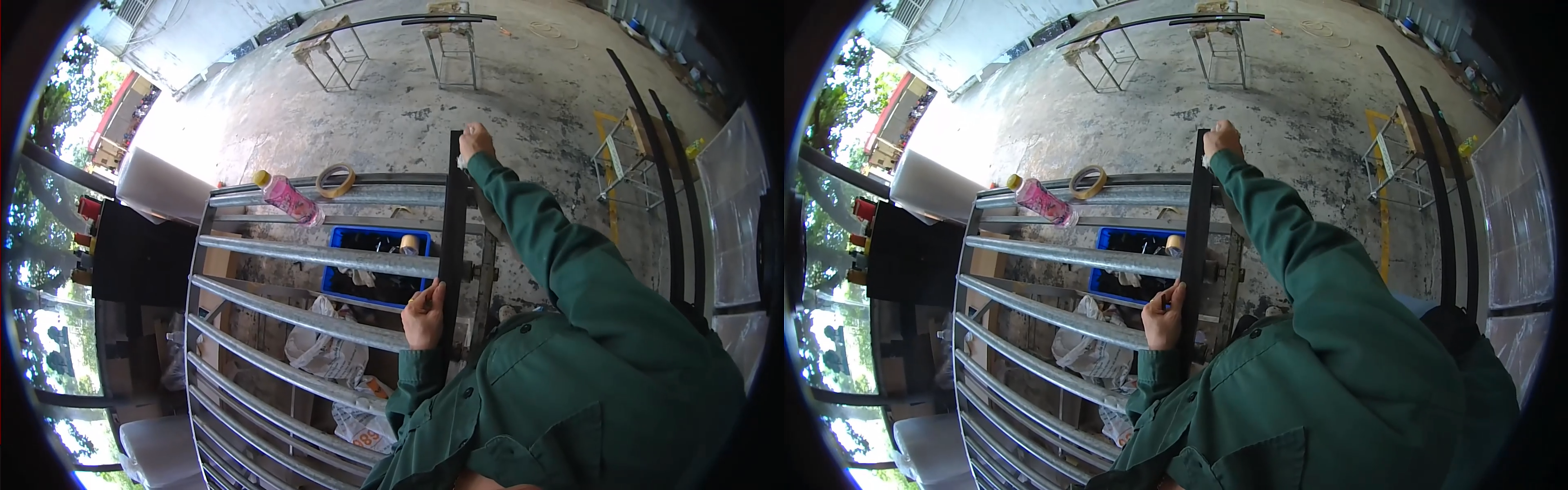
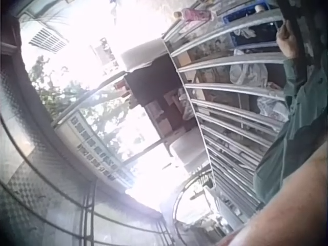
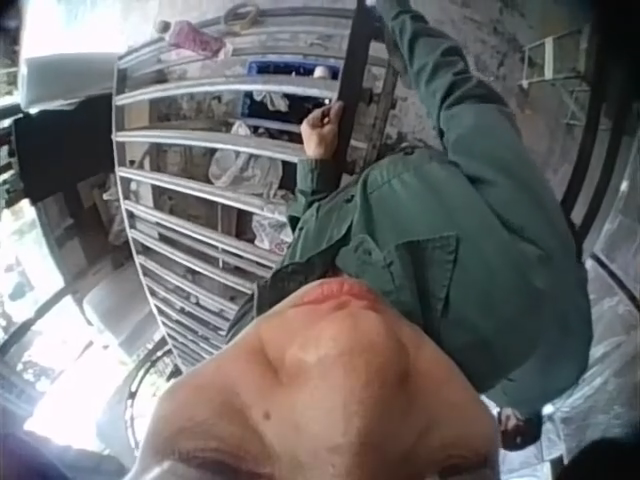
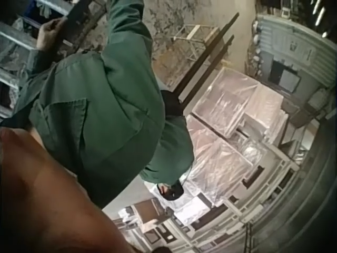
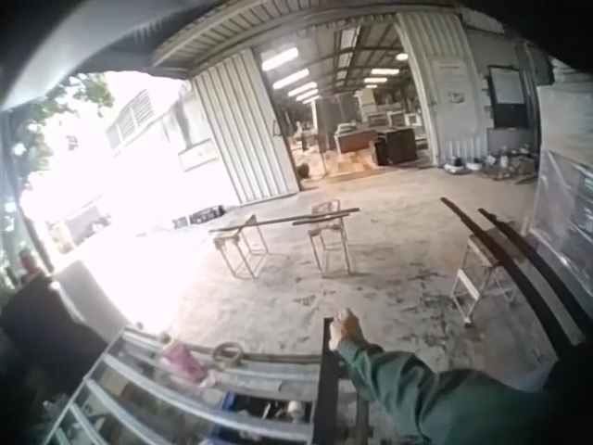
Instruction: Wiping and cleaning a metal frame with a cloth and cleaning solution.
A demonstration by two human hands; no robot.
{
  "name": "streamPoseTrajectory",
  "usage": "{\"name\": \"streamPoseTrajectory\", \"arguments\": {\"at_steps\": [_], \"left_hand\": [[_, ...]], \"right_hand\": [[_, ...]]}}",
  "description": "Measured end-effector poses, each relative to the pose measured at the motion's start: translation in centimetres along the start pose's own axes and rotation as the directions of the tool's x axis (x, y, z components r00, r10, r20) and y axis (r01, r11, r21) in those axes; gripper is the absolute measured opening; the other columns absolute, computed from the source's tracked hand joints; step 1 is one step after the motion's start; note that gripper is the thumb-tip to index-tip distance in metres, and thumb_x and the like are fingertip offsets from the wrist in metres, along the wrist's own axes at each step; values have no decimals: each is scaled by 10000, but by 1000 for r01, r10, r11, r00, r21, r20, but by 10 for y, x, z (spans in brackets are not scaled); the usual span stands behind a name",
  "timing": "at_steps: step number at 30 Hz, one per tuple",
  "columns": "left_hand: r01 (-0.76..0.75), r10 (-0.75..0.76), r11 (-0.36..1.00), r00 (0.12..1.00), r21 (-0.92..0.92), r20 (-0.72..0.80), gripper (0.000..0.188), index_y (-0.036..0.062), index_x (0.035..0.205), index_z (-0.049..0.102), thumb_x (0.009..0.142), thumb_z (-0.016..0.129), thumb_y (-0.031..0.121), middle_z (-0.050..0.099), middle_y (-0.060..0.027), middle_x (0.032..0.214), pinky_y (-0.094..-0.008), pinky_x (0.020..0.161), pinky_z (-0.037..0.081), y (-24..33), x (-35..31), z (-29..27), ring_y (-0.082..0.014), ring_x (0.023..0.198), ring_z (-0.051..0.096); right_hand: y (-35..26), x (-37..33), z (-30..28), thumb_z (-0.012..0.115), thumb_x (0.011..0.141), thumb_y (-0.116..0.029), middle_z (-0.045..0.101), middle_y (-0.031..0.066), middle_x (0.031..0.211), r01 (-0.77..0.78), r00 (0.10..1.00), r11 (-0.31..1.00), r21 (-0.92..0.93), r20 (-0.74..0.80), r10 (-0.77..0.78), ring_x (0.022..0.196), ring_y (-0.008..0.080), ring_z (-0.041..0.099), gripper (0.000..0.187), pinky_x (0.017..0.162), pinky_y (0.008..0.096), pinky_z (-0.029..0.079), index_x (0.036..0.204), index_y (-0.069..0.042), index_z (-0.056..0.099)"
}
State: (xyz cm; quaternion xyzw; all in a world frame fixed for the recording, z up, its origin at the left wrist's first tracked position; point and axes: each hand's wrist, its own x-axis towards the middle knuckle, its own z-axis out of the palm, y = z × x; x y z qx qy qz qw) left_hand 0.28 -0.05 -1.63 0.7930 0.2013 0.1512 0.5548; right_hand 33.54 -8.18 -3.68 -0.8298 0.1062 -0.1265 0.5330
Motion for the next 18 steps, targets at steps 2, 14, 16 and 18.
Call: {"name": "streamPoseTrajectory", "arguments": {"at_steps": [2,14,16,18], "left_hand": [[3,-3,1000,1000,2,-11,229,23,980,653,816,643,183,579,-110,683,-269,564,436,-4,1,-2,-153,593,562],[-6,8,998,1000,65,-21,217,46,973,660,817,633,195,589,-117,680,-287,548,434,1,-1,-6,-190,584,580],[-55,56,997,998,49,-30,218,46,973,659,819,631,197,587,-116,680,-281,543,431,5,-2,-5,-183,574,577],[-58,60,997,998,48,-29,220,44,971,659,818,633,200,586,-114,682,-278,546,433,6,-1,-4,-181,578,580]], "right_hand": [[10,-13,4,501,792,-172,592,202,1007,55,998,998,-35,32,-54,957,358,557,280,806,412,451,1015,-12,554],[3,-26,-2,496,745,-109,538,225,1078,42,992,999,-33,119,-38,1008,352,530,387,863,403,430,1105,34,481],[-9,-32,-14,491,750,-122,536,229,1081,28,993,999,35,112,-32,1013,358,530,371,861,406,434,1091,25,490],[-1,-3,-1,484,754,-135,531,231,1085,25,997,998,-60,78,-20,1010,361,531,371,861,407,435,1095,13,493]]}}
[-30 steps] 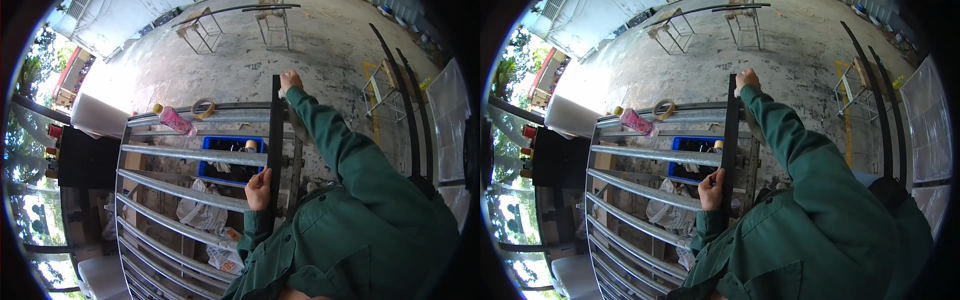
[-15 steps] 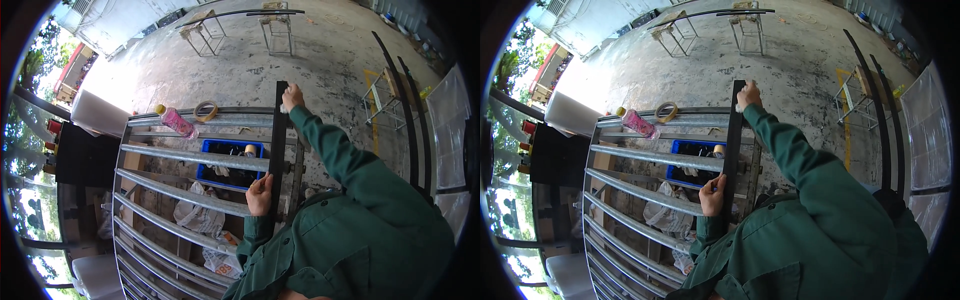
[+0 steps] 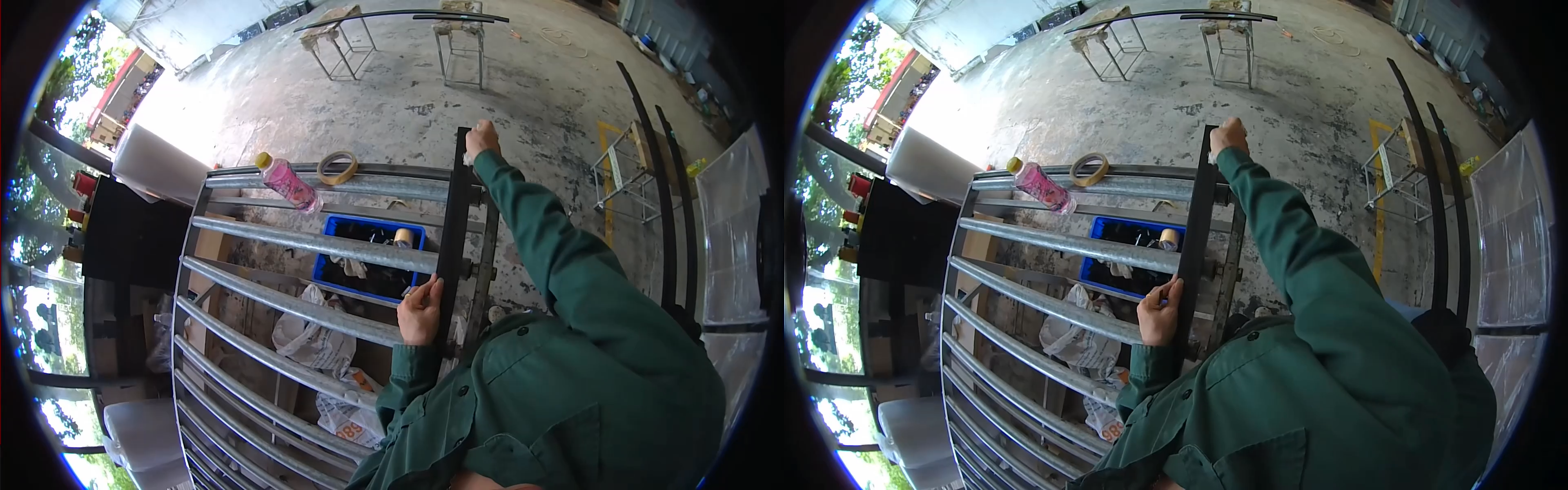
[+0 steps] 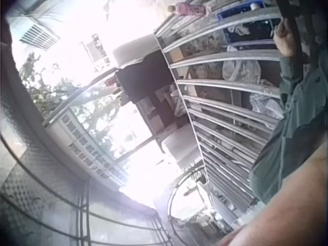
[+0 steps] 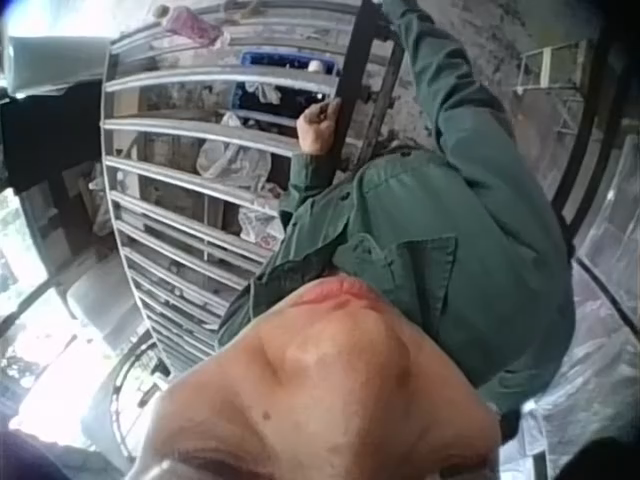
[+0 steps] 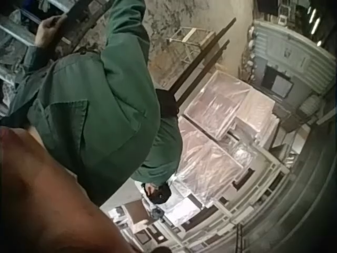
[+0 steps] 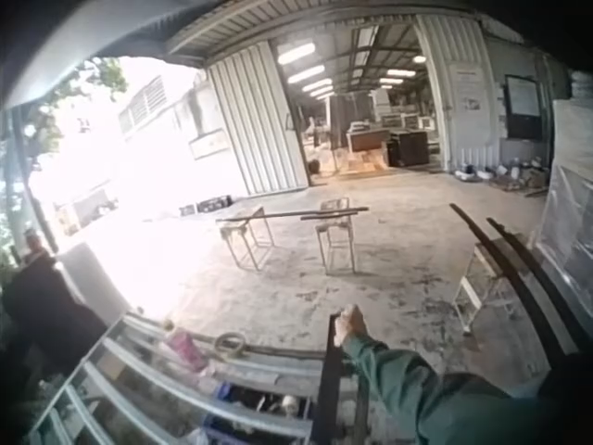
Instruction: Wiping and cleaning a metal frame with a cloth and cleaning solution.
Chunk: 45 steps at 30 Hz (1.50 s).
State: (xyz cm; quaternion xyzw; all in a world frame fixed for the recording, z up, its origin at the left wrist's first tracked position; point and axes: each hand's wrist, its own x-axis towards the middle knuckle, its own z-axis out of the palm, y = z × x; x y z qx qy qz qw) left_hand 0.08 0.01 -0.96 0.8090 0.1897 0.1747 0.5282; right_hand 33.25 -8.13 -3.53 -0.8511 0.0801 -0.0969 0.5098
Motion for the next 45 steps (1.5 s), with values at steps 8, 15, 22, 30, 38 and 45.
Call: {"name": "streamPoseTrajectory", "arguments": {"at_steps": [8,15,22,30,38,45], "left_hand": [[-5,5,1000,1000,-22,-15,220,42,967,659,822,631,204,579,-112,679,-287,541,427,-5,-2,0,-193,568,572],[26,-26,999,1000,-21,10,212,50,970,660,823,628,200,553,-106,649,-298,528,416,-5,1,1,-205,549,544],[14,-14,1000,1000,9,10,210,47,975,657,826,626,193,564,-109,661,-291,534,420,2,1,0,-194,562,557],[11,-11,1000,1000,4,9,223,43,968,659,822,627,209,557,-108,659,-293,530,413,1,3,-2,-190,554,541],[58,-58,998,998,31,-10,216,44,958,662,819,630,206,558,-103,657,-292,537,414,0,-1,-4,-186,563,547],[40,-40,999,999,12,21,216,61,960,666,810,644,214,563,-84,658,-282,536,415,0,4,7,-174,559,537]], "right_hand": [[15,-18,7,484,749,-130,535,217,1102,11,1000,998,57,23,-13,1022,358,526,376,875,411,427,1108,-15,492],[6,-12,4,471,772,-96,563,215,982,-45,999,997,-66,-13,44,954,372,546,281,793,414,449,1027,20,492],[-13,10,-2,465,770,-152,590,247,939,-78,991,989,-128,99,91,838,391,596,337,721,430,495,1062,15,448],[-15,-3,-1,462,796,-172,533,228,1086,-89,993,981,-171,66,102,935,377,571,309,788,453,466,1071,-30,463],[5,-22,12,456,813,-191,520,238,1074,6,999,982,-190,53,4,954,378,556,329,797,448,461,1107,-44,435],[73,120,3,523,756,-206,610,219,1001,-92,988,972,-217,103,117,979,346,572,249,856,397,448,894,-28,631]]}}
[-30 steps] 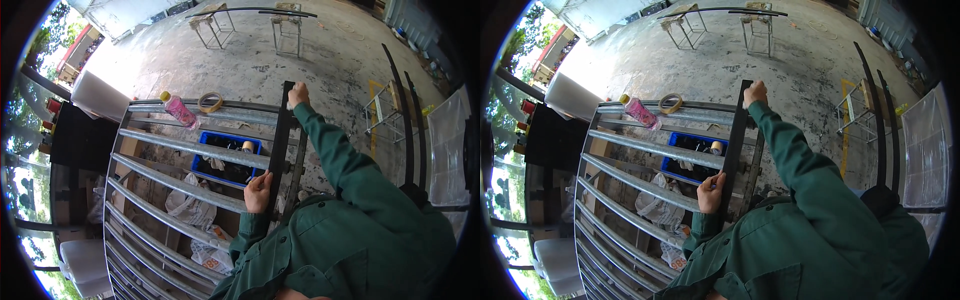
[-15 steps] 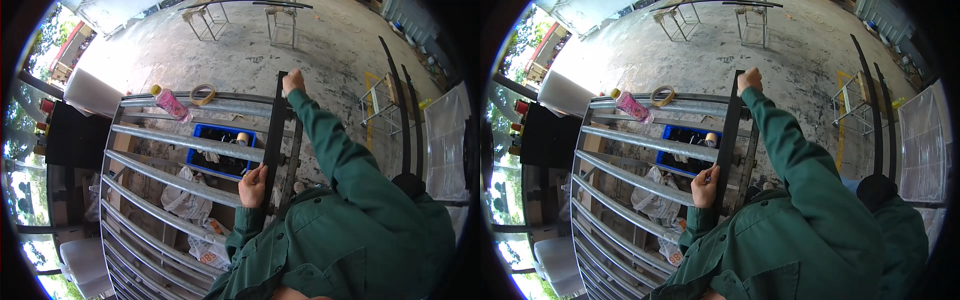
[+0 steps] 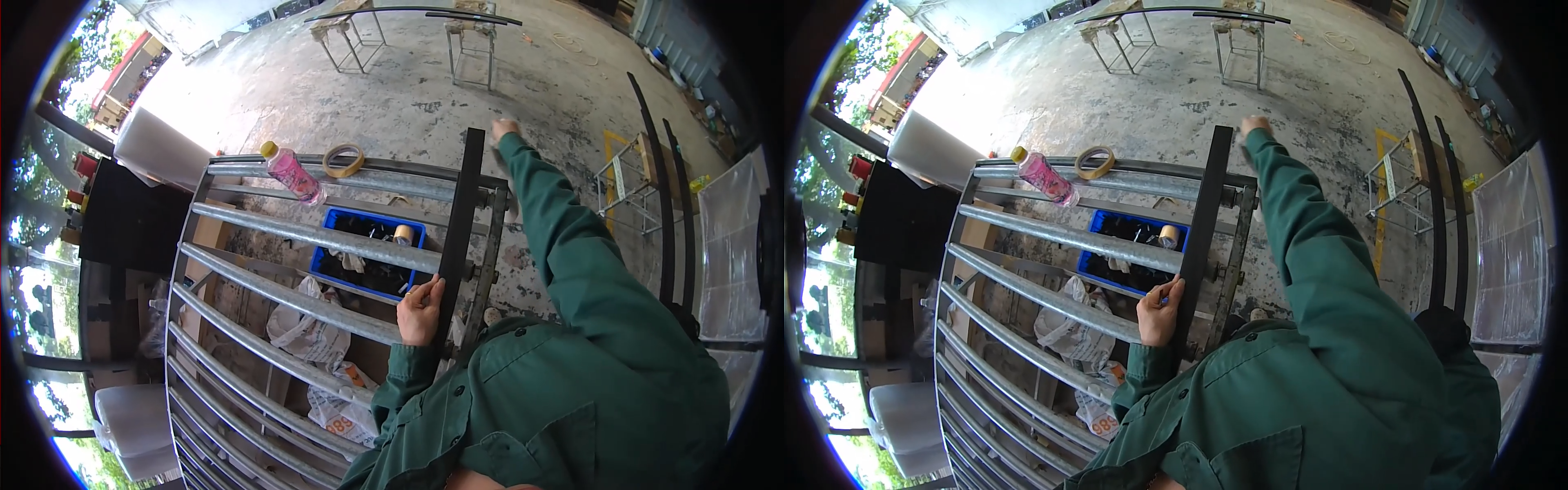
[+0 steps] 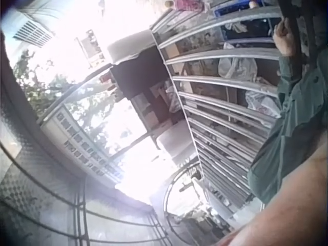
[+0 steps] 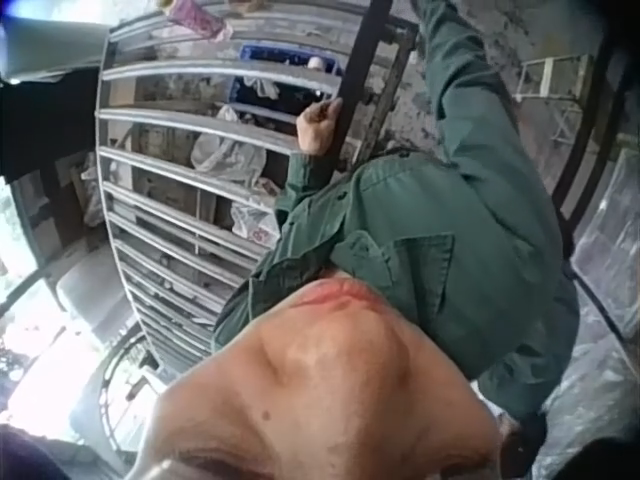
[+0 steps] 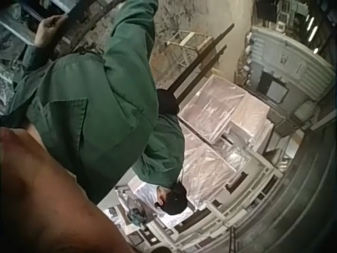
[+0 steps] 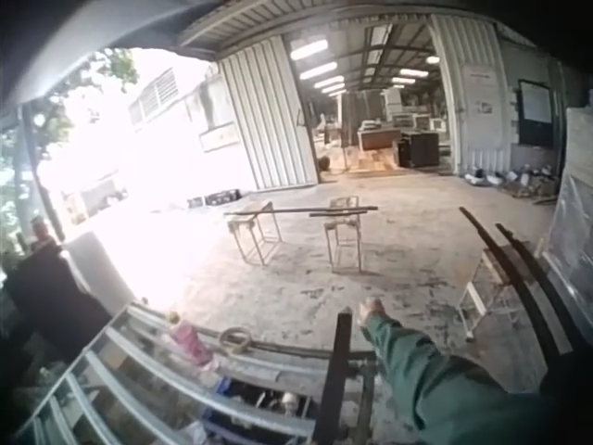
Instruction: Wiping and cleaning a metal frame with a cloth and cleaning solution.
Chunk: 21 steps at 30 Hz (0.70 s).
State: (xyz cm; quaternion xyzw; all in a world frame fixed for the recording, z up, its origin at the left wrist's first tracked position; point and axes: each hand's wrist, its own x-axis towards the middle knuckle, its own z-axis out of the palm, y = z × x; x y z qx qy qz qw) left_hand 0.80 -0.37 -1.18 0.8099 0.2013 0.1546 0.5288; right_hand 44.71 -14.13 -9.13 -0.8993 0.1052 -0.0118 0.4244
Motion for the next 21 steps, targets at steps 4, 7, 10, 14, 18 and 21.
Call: {"name": "streamPoseTrajectory", "arguments": {"at_steps": [4,7,10,14,18,21], "left_hand": [[34,-35,999,999,-42,-35,216,55,955,664,810,642,213,547,-87,643,-279,530,406,-4,-2,-10,-177,542,523],[20,-23,997,999,-68,-38,214,52,951,663,807,642,209,547,-91,642,-284,523,402,-6,-2,-7,-186,540,525],[10,-12,998,1000,-59,-26,214,53,948,664,802,645,208,551,-97,645,-287,524,403,0,-1,-6,-194,546,532],[132,-131,991,991,-17,35,224,-28,961,638,823,634,149,651,-98,817,-221,675,433,3,-4,-9,-86,721,560],[8,-9,1000,999,-18,-47,211,59,947,668,796,654,206,557,-103,652,-300,510,397,-1,-5,-4,-210,547,532],[29,-30,999,998,-16,-54,207,65,933,674,787,663,211,565,-103,655,-303,504,395,1,-3,-5,-205,538,525]], "right_hand": [[-22,-35,-28,518,763,-218,595,208,1042,-40,990,999,-23,-134,37,971,356,570,325,854,404,441,1015,-16,553],[-32,-39,-55,504,758,-183,566,203,1098,-69,990,997,41,-122,74,958,367,567,386,835,404,442,1097,2,489],[-29,-44,-68,636,720,-149,554,110,1066,344,938,939,20,50,-344,884,290,572,437,787,370,452,1135,-60,533],[-39,-86,-66,693,672,-18,606,124,1006,678,730,715,168,-50,-681,820,236,612,326,711,297,499,986,-73,627],[-43,-104,-55,714,666,-78,594,79,867,783,618,622,13,-139,-774,743,268,592,221,688,328,489,879,-62,659],[-46,-125,-49,700,685,-84,591,92,831,769,631,635,-69,-69,-772,763,268,584,189,682,350,466,867,-54,659]]}}
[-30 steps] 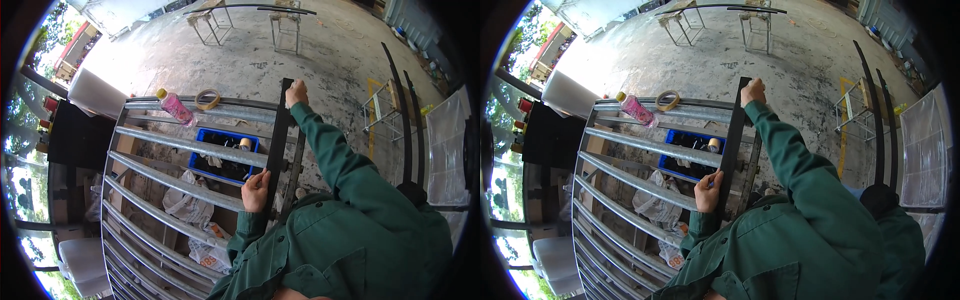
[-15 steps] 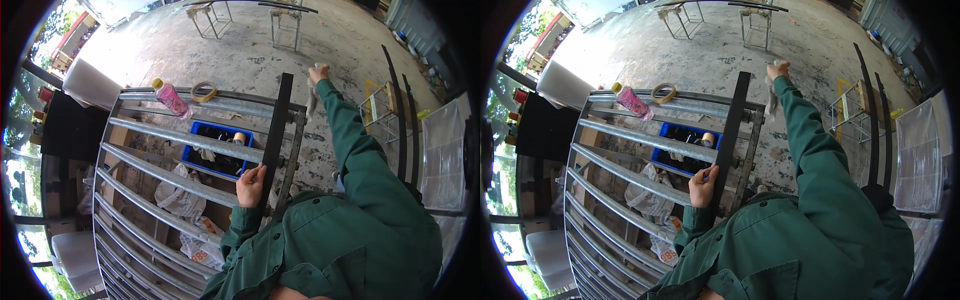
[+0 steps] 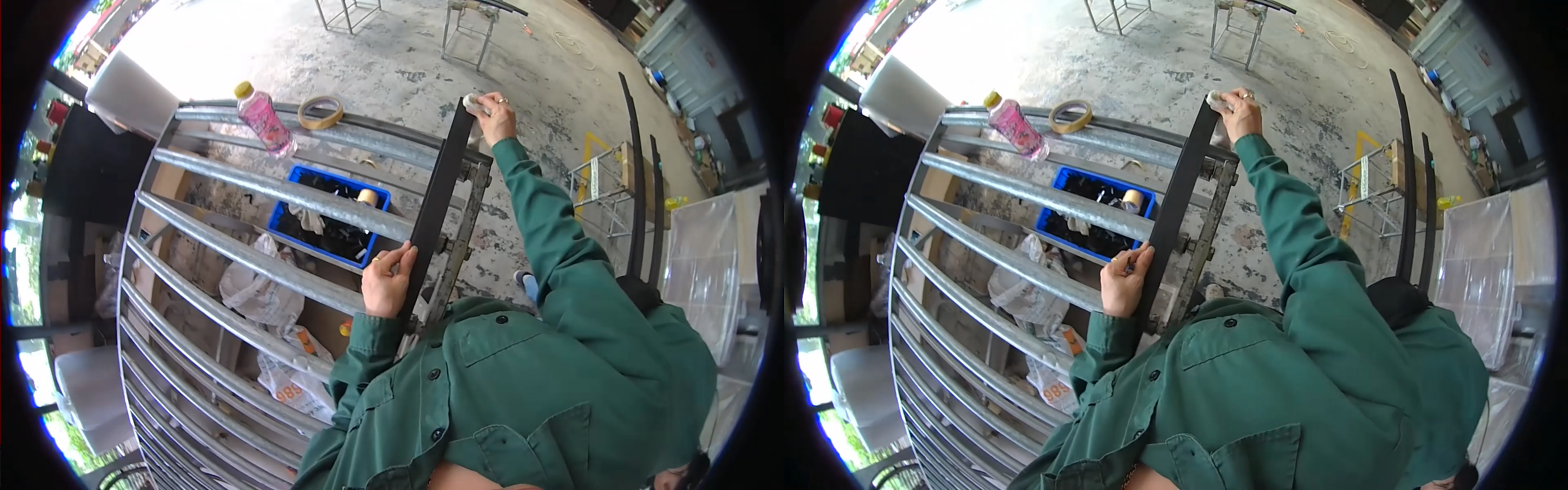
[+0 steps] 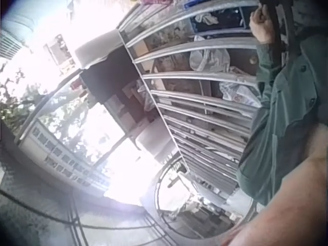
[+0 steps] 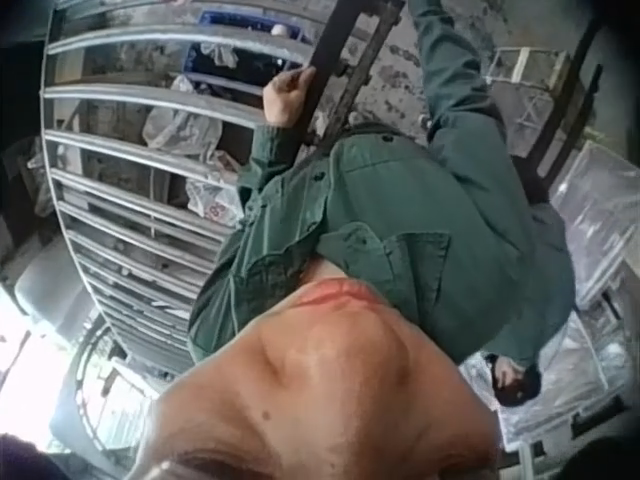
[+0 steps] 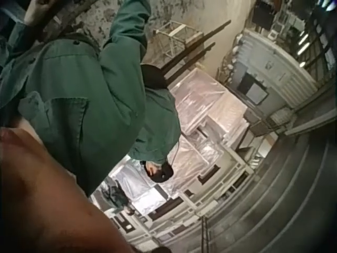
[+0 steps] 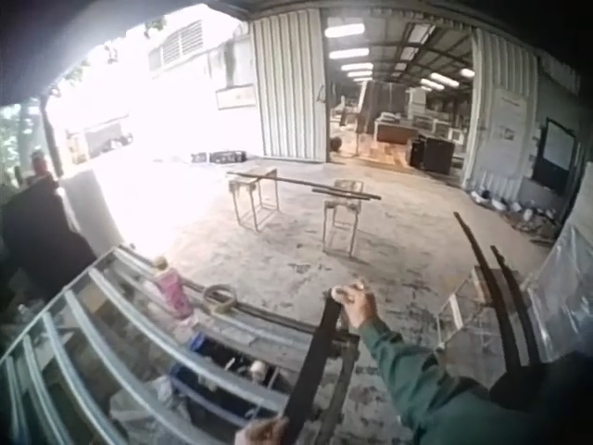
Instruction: Wiping and cleaning a metal frame with a cloth and cleaning solution.
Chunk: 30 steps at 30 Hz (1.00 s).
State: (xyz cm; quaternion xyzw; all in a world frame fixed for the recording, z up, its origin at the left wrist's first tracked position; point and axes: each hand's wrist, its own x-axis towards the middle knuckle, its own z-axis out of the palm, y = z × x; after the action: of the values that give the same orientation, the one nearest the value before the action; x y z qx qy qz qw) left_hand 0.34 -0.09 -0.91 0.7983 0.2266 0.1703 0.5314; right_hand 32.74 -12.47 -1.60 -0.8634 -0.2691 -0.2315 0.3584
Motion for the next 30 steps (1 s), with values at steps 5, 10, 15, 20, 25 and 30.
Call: {"name": "streamPoseTrajectory", "arguments": {"at_steps": [5,10,15,20,25,30], "left_hand": [[-2,4,999,1000,43,-25,199,68,906,678,776,661,217,595,-117,704,-330,564,446,-2,1,-3,-263,625,579],[42,-43,995,999,88,3,200,81,913,677,774,659,224,589,-106,693,-325,561,444,5,-1,-6,-256,628,578],[-20,21,998,1000,59,-11,193,75,896,679,771,661,221,583,-112,685,-326,554,441,3,2,-2,-255,616,572],[19,-19,997,1000,76,-9,194,77,883,681,773,659,235,569,-108,661,-334,545,435,4,-1,-2,-254,602,564],[6,-5,998,1000,63,-8,198,82,869,686,775,656,254,576,-104,668,-332,552,437,3,2,-2,-254,602,564],[43,-42,998,999,55,-18,213,92,895,688,776,653,264,580,-103,673,-332,556,440,-4,1,-4,-250,610,573]], "right_hand": [[-42,-49,-13,675,724,-107,593,96,833,131,987,991,36,85,-134,757,276,583,161,669,337,456,863,-33,642],[-29,-41,-8,615,731,-40,609,113,831,111,993,994,-17,27,-111,763,296,591,159,667,361,478,871,-96,666],[15,0,7,690,687,-167,605,99,784,-92,994,995,-24,-53,90,717,278,590,170,641,345,475,855,-142,693],[0,-66,2,735,666,-88,596,43,722,-85,995,962,258,77,67,675,166,581,217,632,289,479,869,-159,705],[-20,-14,-15,724,693,-206,651,104,834,-115,990,989,-96,76,122,695,211,626,198,626,310,484,879,-143,697],[-68,-64,-28,727,696,-132,624,61,724,15,988,999,-32,156,-10,625,177,583,177,578,295,491,871,-139,699]]}}
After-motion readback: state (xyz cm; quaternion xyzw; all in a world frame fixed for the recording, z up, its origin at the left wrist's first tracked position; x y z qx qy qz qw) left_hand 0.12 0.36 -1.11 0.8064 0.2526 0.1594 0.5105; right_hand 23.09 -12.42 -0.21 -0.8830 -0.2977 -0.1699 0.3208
